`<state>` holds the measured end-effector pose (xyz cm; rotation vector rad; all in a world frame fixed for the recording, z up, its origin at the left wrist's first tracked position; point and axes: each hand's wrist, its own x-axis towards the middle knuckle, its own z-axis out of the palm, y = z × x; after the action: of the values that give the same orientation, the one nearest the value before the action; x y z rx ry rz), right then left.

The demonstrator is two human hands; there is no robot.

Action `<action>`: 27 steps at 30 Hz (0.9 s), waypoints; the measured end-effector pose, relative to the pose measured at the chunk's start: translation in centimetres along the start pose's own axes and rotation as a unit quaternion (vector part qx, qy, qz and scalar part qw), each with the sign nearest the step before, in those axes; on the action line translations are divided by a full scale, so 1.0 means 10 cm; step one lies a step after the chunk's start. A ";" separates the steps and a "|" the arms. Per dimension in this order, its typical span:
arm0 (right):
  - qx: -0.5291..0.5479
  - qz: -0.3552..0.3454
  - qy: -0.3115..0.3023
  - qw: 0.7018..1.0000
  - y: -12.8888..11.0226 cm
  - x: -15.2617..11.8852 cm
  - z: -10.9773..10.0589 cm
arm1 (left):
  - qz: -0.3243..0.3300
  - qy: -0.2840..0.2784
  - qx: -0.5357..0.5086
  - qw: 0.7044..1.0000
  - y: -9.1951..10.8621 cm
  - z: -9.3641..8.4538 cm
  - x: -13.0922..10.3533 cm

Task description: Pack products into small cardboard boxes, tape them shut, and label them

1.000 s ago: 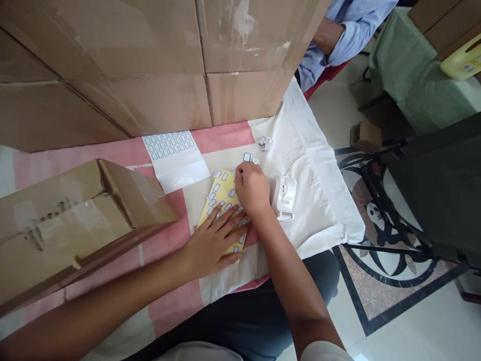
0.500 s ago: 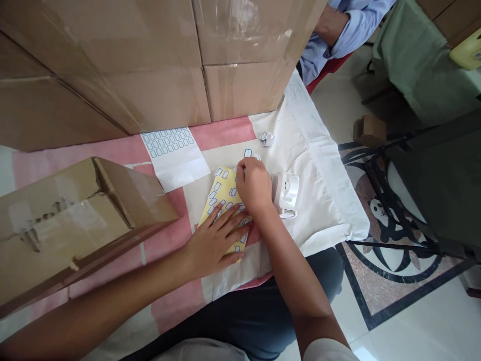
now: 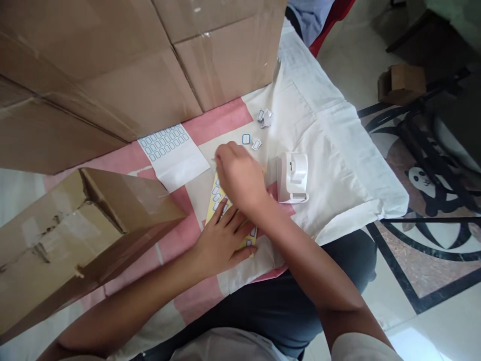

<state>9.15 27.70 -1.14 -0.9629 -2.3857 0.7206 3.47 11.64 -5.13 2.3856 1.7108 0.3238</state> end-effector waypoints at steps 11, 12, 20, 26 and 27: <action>0.099 -0.174 -0.137 0.970 -0.49 0.05 0.31 | 0.043 -0.146 -0.082 0.985 0.05 -0.11 0.08; 0.096 -0.171 -0.138 0.971 -0.50 0.05 0.31 | 0.034 -0.143 -0.078 0.986 0.05 -0.12 0.08; 0.100 -0.203 -0.141 0.964 -0.51 -0.02 0.42 | 0.027 -0.150 -0.061 0.987 0.03 -0.13 0.05; 0.209 -0.213 -0.156 0.942 -0.45 -0.01 0.42 | 0.047 -0.151 -0.035 0.987 0.02 -0.16 0.08; 0.226 -0.209 -0.155 0.939 -0.44 -0.02 0.43 | 0.043 -0.161 -0.021 0.986 0.02 -0.16 0.08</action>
<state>4.58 23.61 -1.63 -0.1496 -2.3958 1.2423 3.48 12.34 -3.47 2.3315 1.4465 -0.0152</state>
